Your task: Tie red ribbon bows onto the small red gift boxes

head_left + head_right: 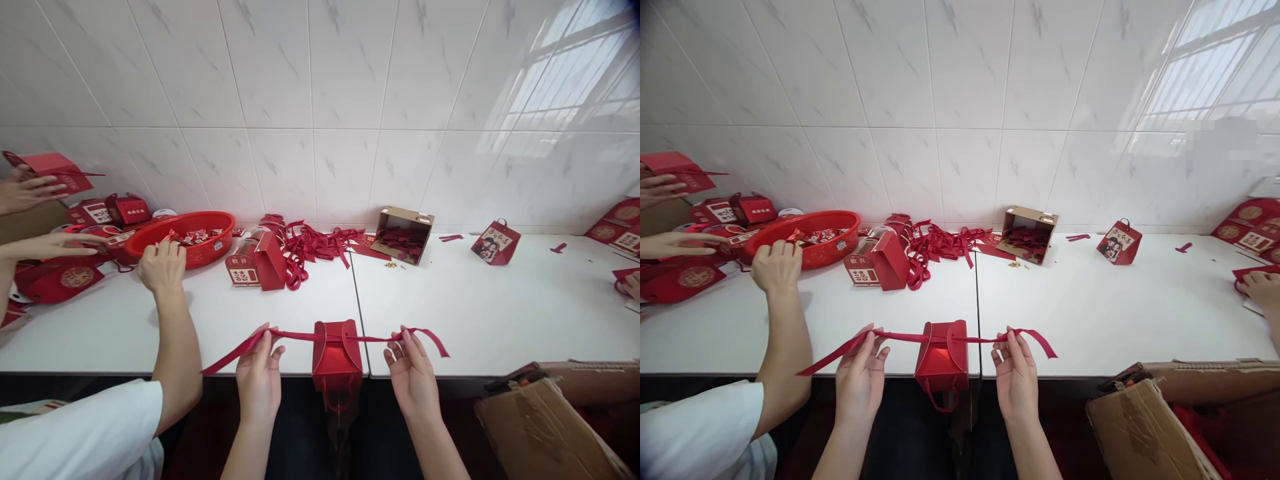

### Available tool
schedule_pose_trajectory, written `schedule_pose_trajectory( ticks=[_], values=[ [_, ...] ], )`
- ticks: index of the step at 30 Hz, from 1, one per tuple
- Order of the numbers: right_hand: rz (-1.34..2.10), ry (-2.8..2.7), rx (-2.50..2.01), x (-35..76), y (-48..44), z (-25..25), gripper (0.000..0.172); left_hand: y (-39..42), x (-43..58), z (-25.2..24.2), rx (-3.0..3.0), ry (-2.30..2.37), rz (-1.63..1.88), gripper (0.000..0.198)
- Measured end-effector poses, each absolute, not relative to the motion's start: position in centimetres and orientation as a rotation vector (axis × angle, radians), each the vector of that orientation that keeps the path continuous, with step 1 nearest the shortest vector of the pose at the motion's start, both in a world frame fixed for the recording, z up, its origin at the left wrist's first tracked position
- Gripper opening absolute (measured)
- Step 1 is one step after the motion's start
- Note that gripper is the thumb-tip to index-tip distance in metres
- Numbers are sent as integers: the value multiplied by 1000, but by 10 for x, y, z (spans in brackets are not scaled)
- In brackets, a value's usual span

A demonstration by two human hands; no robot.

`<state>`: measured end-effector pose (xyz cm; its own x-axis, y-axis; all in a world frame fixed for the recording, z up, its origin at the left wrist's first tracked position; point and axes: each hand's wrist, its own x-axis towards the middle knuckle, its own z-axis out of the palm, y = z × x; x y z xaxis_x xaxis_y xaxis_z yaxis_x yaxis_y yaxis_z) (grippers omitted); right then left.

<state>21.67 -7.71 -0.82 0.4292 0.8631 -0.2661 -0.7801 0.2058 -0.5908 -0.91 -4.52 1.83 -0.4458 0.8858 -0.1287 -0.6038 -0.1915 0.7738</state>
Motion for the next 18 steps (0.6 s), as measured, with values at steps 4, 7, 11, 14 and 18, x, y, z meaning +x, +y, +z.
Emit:
schedule_pose_trajectory(
  ticks=[4, 7, 11, 14, 18],
  values=[
    [924, -319, -838, 222, -73, 13, 23, -37, -6, 48, 717, 898, 1910, 32],
    [823, -424, -907, 225, -69, 27, 21, -29, -1, 67, 853, 855, 1863, 29],
    [729, -581, -959, 227, -62, 51, 19, -23, 7, 84, 960, 813, 1732, 16],
    [674, -746, -1001, 227, -57, 69, 22, -21, 13, 90, 1034, 806, 1663, 15],
    [631, -822, -1093, 227, -54, 80, 25, -20, 17, 86, 1094, 840, 1586, 16]
  ],
)
